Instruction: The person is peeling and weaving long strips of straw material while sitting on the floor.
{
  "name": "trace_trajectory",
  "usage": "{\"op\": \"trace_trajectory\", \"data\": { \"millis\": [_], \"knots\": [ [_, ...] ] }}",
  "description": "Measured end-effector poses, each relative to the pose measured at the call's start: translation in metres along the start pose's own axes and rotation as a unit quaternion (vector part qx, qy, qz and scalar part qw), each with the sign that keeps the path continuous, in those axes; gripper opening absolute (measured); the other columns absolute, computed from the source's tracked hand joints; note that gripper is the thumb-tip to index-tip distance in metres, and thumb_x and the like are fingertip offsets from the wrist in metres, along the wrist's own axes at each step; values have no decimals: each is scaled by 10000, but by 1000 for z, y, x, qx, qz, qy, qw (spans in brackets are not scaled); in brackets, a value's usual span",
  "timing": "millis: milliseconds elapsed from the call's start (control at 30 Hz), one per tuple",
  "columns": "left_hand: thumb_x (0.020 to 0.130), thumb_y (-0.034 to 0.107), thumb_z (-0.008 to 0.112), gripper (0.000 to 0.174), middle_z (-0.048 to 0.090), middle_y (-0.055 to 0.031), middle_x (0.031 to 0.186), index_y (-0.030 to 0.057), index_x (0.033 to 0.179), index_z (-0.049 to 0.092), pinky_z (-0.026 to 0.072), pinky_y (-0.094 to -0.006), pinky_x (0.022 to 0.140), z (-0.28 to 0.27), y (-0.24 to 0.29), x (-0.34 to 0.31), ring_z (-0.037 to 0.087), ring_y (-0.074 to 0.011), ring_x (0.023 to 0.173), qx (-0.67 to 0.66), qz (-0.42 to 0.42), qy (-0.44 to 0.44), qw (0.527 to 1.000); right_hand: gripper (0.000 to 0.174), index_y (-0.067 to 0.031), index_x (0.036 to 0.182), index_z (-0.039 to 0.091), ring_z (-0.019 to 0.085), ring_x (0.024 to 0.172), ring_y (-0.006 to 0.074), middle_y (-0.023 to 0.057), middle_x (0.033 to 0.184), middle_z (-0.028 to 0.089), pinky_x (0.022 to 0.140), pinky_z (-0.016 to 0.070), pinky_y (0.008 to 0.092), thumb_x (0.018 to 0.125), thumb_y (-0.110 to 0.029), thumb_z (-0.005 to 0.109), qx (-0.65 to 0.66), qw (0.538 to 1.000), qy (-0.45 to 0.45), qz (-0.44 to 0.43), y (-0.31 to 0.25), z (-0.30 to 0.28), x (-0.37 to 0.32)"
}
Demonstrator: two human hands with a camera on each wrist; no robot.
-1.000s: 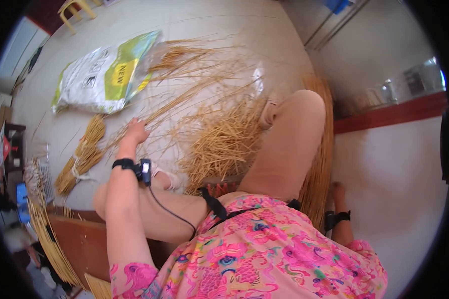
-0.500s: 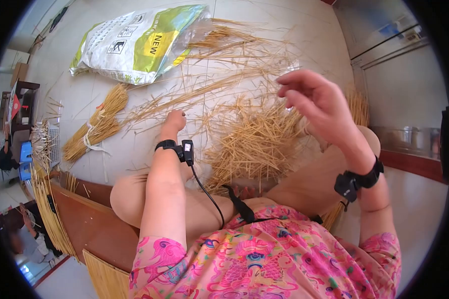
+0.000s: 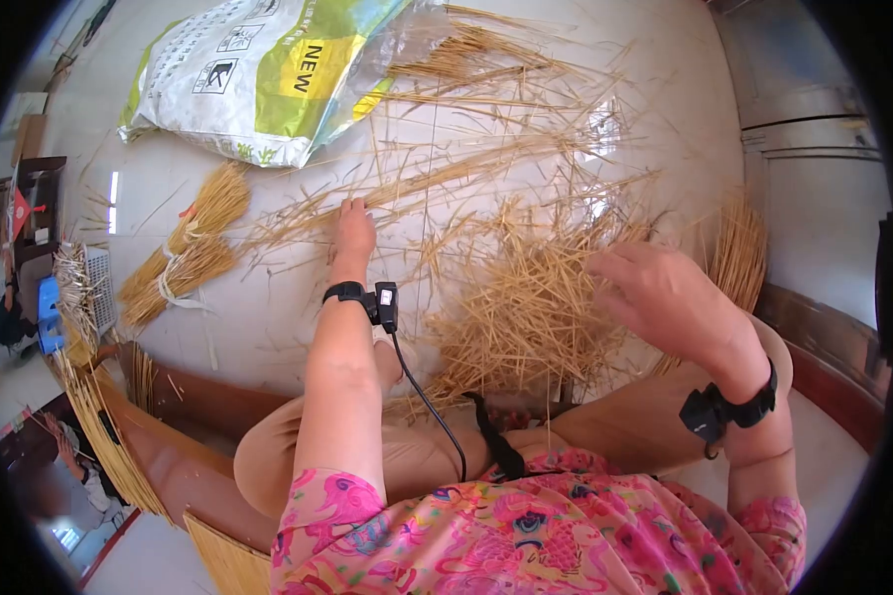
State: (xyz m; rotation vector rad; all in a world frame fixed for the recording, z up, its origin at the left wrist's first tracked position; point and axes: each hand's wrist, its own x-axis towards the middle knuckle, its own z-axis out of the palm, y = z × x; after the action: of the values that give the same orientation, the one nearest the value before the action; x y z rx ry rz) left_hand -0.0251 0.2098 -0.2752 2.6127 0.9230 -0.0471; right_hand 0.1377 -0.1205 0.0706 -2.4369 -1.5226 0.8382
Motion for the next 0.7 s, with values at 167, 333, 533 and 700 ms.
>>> {"op": "trace_trajectory", "data": {
  "millis": [167, 333, 533, 700],
  "knots": [
    [770, 55, 575, 183, 525, -141, 1001, 64, 953, 577, 437, -407, 848, 27, -2, 21, 505, -304, 997, 52, 13, -4, 999, 195, -48, 900, 548, 591, 792, 265, 95, 823, 565, 674, 494, 360, 785, -184, 627, -19, 1000, -17, 4, 1, 2, 2],
    [802, 87, 530, 143, 540, -121, 1014, 59, 919, 607, 450, -397, 834, 28, -2, 25, 520, -300, 981, 97, 12, -28, 995, 191, -45, 885, 541, 590, 789, 273, 98, 819, 565, 665, 491, 366, 783, -180, 632, -14, 1000, -16, 7, -1, -4, 1],
    [748, 138, 636, 76, 585, -77, 863, 89, 803, 656, 456, -407, 774, 2, 5, 19, 553, -267, 920, 70, 115, -56, 989, 189, -36, 884, 537, 593, 784, 281, 106, 814, 568, 665, 491, 370, 791, -177, 624, -15, 1000, -2, 0, -1, -9, -8],
    [755, 162, 646, 120, 625, -87, 814, 84, 844, 665, 471, -397, 720, -36, 26, 11, 591, -278, 828, 14, 169, -85, 982, 187, -23, 878, 535, 597, 758, 296, 124, 784, 576, 655, 493, 378, 801, -176, 611, -9, 1000, 17, -24, -3, -8, -18]
  ]
}}
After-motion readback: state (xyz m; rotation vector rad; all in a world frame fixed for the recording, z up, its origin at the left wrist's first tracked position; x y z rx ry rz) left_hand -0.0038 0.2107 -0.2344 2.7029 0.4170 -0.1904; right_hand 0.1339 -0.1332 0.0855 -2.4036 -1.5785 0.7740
